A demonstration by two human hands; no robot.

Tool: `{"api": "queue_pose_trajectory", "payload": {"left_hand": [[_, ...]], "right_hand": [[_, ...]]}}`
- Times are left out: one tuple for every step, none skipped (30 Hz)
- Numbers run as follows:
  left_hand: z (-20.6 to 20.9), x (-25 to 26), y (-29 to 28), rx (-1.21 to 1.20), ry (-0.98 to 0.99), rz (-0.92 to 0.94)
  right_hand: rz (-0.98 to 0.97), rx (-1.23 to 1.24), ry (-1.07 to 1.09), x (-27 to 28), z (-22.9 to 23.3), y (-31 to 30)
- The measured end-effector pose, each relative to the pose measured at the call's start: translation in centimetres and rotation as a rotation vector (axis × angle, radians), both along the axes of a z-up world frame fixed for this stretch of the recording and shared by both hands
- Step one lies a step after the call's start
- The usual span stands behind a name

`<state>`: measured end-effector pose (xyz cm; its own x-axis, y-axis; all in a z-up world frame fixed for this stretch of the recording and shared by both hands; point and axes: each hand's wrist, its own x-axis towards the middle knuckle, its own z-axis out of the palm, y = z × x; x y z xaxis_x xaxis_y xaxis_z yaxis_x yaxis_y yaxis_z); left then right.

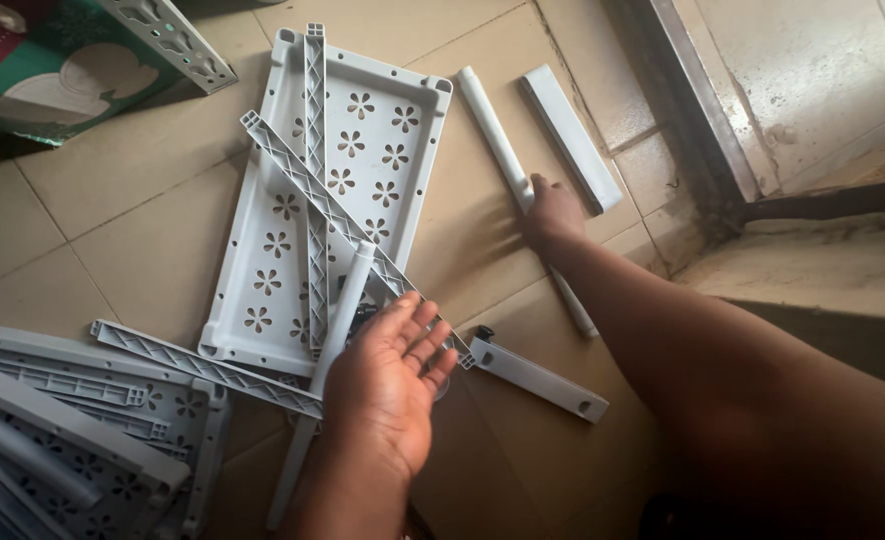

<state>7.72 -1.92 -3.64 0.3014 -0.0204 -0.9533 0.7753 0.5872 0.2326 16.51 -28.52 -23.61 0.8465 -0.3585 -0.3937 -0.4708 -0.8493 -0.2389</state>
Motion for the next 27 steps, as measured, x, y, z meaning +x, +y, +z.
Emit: {"api": "queue_pose_trajectory", "payload": {"left_hand": [[0.0, -0.1, 0.4, 0.001, -0.001, 0.009], [0.1, 0.0, 0.9, 0.006, -0.006, 0.01], [0.4, 0.1, 1.3, 0.012, -0.01, 0.011], [0.6, 0.4, 1.5, 0.006, -0.012, 0.019], [0.7, 0.7, 1.5, 0.0, -0.013, 0.026], [1.0, 0.8, 1.7, 0.007, -0.008, 0.04], [1.1, 1.0, 1.5, -0.01, -0.038, 0.043], [1.4, 0.6, 2.0, -0.006, -0.052, 0.045], [1.8, 0.1, 2.7, -0.002, -0.067, 0.047], [1.3, 0.6, 2.5, 0.014, -0.061, 0.053], [1.0, 1.0, 2.5, 0.03, -0.055, 0.059], [0.6, 1.1, 1.8, 0.027, -0.049, 0.068], [0.3, 1.4, 1.0, -0.005, -0.105, 0.086], [0.5, 1.2, 1.1, -0.01, -0.139, 0.116], [0.9, 1.0, 1.1, -0.015, -0.174, 0.145], [1.2, 1.8, 1.1, -0.006, -0.189, 0.162], [1.7, 2.5, 0.9, 0.002, -0.204, 0.178], [2.4, 2.6, 0.3, 0.008, -0.2, 0.2], [3.0, 3.3, -0.1, -0.019, -0.261, 0.229], [3.6, 3.4, -0.6, -0.047, -0.3, 0.266], [4.3, 2.9, -1.0, -0.074, -0.339, 0.303], [4.8, 3.5, -1.6, -0.06, -0.311, 0.334], [5.5, 3.7, -2.2, -0.048, -0.281, 0.365], [6.2, 3.6, -2.5, -0.023, -0.254, 0.388], [6.7, 3.8, -3.0, -0.023, -0.311, 0.406], [7.5, 2.7, -3.5, -0.013, -0.327, 0.428], [8.3, 1.6, -4.0, -0.002, -0.343, 0.45]], "right_hand": [[0.011, -0.005, -0.021, -0.4, 0.4, 0.2], [-0.005, 0.024, -0.014, -0.8, 1.0, 0.8], [-0.021, 0.053, -0.006, -1.6, 1.8, 1.7], [-0.034, 0.074, 0.0, -2.2, 3.0, 2.3], [-0.099, 0.112, 0.007, -2.9, 4.5, 3.2], [-0.157, 0.162, 0.021, -3.8, 6.1, 4.7], [-0.214, 0.213, 0.036, -4.5, 8.0, 5.8], [-0.273, 0.332, -0.04, -5.6, 10.1, 7.4], [-0.335, 0.45, -0.116, -6.5, 12.2, 8.9], [-0.394, 0.545, -0.221, -6.0, 14.2, 9.3], [-0.46, 0.638, -0.201, -5.8, 15.9, 10.2], [-0.52, 0.712, -0.186, -6.2, 17.5, 10.9], [-0.579, 0.788, -0.17, -6.2, 18.9, 11.2], [-0.609, 0.914, -0.206, -6.2, 20.3, 11.7], [-0.639, 1.041, -0.241, -6.2, 21.5, 12.2], [-0.659, 1.178, -0.303, -5.3, 22.5, 12.7], [-0.682, 1.256, -0.306, -4.5, 23.5, 13.1], [-0.71, 1.322, -0.291, -4.3, 24.7, 13.2], [-0.74, 1.388, -0.274, -4.2, 26.0, 13.4], [-0.727, 1.45, -0.279, -4.7, 27.2, 13.4], [-0.716, 1.511, -0.282, -5.0, 28.5, 13.5], [-0.671, 1.581, -0.316, -3.9, 29.7, 13.3], [-0.719, 1.572, -0.285, -3.8, 31.2, 12.9], [-0.774, 1.575, -0.254, -5.0, 32.8, 12.8], [-0.829, 1.577, -0.223, -5.8, 34.3, 12.5], [-0.843, 1.588, -0.199, -6.8, 35.7, 12.1], [-0.858, 1.599, -0.175, -7.7, 37.0, 11.7]]}}
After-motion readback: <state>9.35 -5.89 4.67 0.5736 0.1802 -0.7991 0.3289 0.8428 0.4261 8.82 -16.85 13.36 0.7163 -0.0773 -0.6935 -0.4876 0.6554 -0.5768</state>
